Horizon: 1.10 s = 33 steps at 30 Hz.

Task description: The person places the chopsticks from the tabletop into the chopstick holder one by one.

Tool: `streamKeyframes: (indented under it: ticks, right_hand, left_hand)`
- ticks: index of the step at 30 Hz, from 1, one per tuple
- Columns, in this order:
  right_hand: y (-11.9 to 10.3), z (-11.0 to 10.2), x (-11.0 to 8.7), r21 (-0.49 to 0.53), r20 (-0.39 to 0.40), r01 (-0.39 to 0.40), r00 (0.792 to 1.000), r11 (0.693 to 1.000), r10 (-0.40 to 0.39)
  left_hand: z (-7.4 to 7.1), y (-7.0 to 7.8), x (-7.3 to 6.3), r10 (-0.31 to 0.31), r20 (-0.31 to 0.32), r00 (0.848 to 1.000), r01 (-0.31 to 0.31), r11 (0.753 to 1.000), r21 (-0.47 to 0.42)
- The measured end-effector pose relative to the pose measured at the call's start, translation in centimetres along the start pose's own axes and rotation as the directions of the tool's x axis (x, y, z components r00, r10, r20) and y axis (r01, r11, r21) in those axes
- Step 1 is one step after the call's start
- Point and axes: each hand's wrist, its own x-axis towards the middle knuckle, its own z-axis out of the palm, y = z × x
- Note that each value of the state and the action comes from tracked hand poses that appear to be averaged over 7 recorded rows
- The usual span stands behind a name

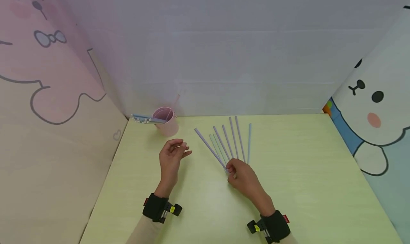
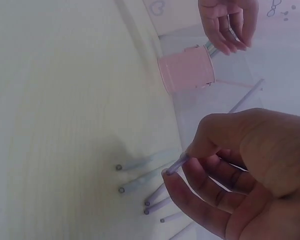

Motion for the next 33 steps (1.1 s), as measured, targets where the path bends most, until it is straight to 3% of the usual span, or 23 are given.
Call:
streamKeyframes:
  ticks: [9, 23, 28, 33]
  right_hand:
    - [-1.5, 0.4, 0.4, 0.045, 0.079, 0.063, 0.995, 0.997, -0.066]
    - [-2.3, 1.2, 0.6, 0.146, 0.120, 0.100, 0.986, 0.984, -0.118]
    - [-1.9, 1.1, 0.6, 0.127, 0.105, 0.085, 0.990, 0.988, -0.099]
    - [-0.9, 0.4, 0.6, 0.054, 0.030, 0.008, 1.000, 0.998, -0.010]
  left_hand:
    - [0.5, 0.1, -0.2, -0.019, 0.047, 0.999, 0.019, 1.000, 0.002]
    - [1.2, 1.0, -0.7, 0.028, 0.101, 0.994, -0.022, 0.998, -0.064]
    - [1.4, 1.5, -0.6, 0.056, 0.108, 0.993, -0.051, 0.997, -0.050]
    - [1.0, 2.1, -0.1, 0.110, 0.092, 0.990, -0.109, 0.994, -0.019]
